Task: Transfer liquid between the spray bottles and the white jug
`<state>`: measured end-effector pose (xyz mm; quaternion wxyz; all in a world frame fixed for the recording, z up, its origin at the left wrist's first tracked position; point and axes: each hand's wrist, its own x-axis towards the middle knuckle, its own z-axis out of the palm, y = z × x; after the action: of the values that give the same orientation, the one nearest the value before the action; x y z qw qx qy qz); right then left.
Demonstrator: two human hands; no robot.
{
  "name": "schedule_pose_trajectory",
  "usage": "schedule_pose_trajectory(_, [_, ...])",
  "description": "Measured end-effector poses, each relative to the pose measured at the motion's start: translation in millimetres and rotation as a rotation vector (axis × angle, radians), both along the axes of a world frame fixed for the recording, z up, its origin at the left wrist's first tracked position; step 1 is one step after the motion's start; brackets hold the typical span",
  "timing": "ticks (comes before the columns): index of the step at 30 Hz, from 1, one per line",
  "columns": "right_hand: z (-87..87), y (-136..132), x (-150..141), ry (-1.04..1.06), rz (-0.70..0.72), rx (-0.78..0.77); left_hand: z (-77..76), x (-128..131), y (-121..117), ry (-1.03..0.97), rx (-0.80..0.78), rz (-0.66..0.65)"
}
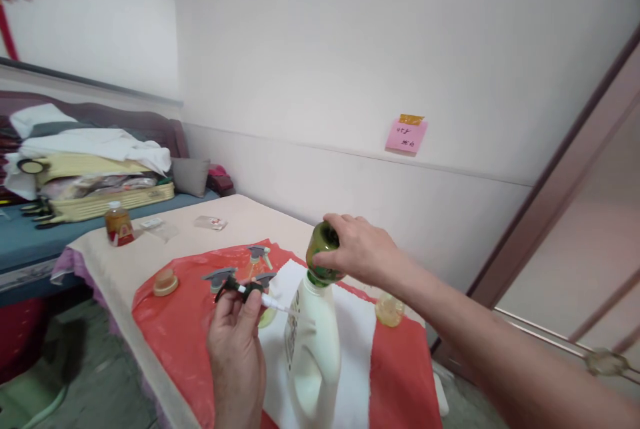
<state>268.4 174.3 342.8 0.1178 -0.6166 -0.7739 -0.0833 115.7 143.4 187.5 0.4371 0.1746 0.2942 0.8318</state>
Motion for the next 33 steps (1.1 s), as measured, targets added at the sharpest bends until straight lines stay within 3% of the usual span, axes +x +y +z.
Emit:
schedule_pose_trajectory(4, [11.4, 17.3, 0.0, 0.006, -0.047, -0.04, -0.1, -1.0, 0.7, 0.003, 0.0, -0.01])
schedule_pose_trajectory(9, [12.9, 17.5, 1.3, 0.017, -0.051, -0.063, -4.5, -2.4, 3.2, 0.01, 0.004, 0.01])
schedule_pose_trajectory(12, [8.6, 9.9, 5.0, 0.05, -0.031, -0.062, -6.7, -2.2, 4.4, 0.024, 0.008, 0.011])
schedule_pose_trajectory(15, [-7.7, -1.8, 19.4, 0.135, -0.032, -0.021, -6.7, -1.6, 4.1, 0.031, 0.006, 0.005])
schedule_pose_trajectory(18, [-44.5, -18.0, 44.4, 0.469, -0.033, 0.051, -5.3, 0.2, 3.0, 0.037, 0.001, 0.006])
schedule_pose_trajectory(21, [-100.9, -37.3, 68.9, 1.043, -0.056, 0.114, -3.5, 5.7, 1.6, 0.033, -0.001, 0.013])
schedule_pose_trajectory(24, [-164.3, -54.6, 83.4, 1.777, 0.032, 0.002, -2.1, 15.9, -0.4, 0.029, 0.001, 0.024])
schedule_pose_trajectory(26, [-201.7, -62.6, 88.4, 2.14, 0.073, -0.134, -2.1, 23.7, -1.9, 0.038, 0.004, 0.035])
schedule_pose_trajectory(29, [-238.5, -69.4, 94.0, 2.374, 0.059, -0.231, -5.0, 33.6, -2.9, 0.062, 0.011, 0.05])
schedule_pose_trajectory(33, [-247.5, -76.1, 101.0, 2.336, 0.167, -0.234, -13.4, 44.1, -1.1, 0.091, 0.007, 0.043])
